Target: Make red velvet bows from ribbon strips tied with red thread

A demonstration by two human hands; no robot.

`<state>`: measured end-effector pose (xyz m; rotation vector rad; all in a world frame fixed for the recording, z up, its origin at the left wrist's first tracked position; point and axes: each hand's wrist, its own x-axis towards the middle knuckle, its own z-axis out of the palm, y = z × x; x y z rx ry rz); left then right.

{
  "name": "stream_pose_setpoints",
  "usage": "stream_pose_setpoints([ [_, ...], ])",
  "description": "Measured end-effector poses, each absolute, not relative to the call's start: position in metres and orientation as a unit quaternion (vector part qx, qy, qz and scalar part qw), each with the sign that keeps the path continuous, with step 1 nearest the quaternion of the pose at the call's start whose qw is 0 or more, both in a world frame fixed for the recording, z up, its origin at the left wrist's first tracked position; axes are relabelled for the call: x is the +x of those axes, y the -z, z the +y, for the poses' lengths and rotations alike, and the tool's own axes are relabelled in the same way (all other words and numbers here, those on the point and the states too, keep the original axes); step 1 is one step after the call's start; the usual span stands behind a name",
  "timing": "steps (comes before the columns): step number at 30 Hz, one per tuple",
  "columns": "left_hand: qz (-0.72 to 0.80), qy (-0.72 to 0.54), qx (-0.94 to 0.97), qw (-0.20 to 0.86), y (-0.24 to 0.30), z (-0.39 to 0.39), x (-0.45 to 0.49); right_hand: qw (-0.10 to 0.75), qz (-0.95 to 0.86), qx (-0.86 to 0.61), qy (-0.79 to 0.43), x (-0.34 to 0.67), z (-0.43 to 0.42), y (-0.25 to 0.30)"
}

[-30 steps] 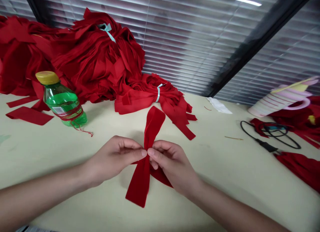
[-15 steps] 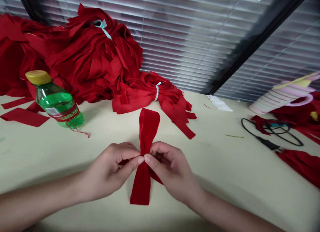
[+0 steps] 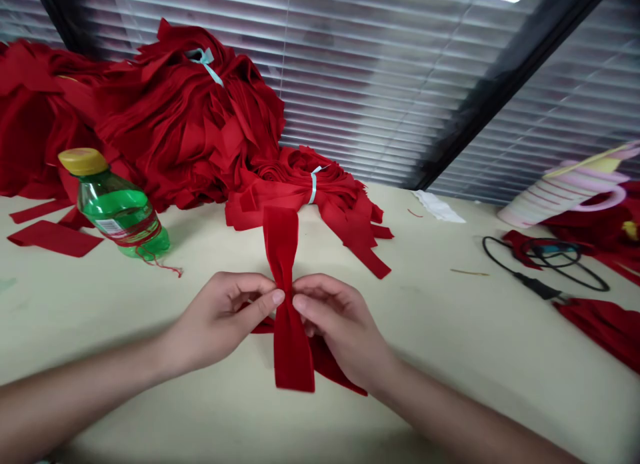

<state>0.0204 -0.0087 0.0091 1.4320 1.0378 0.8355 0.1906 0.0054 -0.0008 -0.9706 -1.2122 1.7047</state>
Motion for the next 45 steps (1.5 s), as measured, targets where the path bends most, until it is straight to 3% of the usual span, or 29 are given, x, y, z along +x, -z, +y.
stream_pose_setpoints([
  [9, 0.426, -0.332, 0.584, 0.606, -0.006, -0.009, 0.021, 0.433, -0.655, -0.416, -0.459, 0.189, -0.001, -0.002],
  [14, 0.402, -0.345, 0.62, 0.578, -0.01, -0.013, 0.023, 0.456, -0.725, -0.386, -0.343, 0.192, -0.003, -0.005],
  [21, 0.42, -0.375, 0.649, 0.511, -0.004, -0.019, 0.02, 0.457, -0.718, -0.382, -0.359, 0.191, -0.007, -0.008],
  [28, 0.386, -0.332, 0.682, 0.525, -0.012, -0.016, 0.023, 0.452, -0.761, -0.372, -0.28, 0.191, -0.01, -0.006],
  [32, 0.421, -0.313, 0.706, 0.476, -0.01, -0.018, 0.023, 0.426, -0.747, -0.382, -0.337, 0.194, -0.008, -0.004],
  [39, 0.435, -0.262, 0.73, 0.457, -0.012, -0.025, 0.015, 0.391, -0.624, -0.368, -0.568, 0.195, -0.007, -0.012],
  [45, 0.409, -0.264, 0.724, 0.488, -0.012, -0.017, 0.012, 0.399, -0.607, -0.368, -0.58, 0.194, -0.007, -0.008],
])
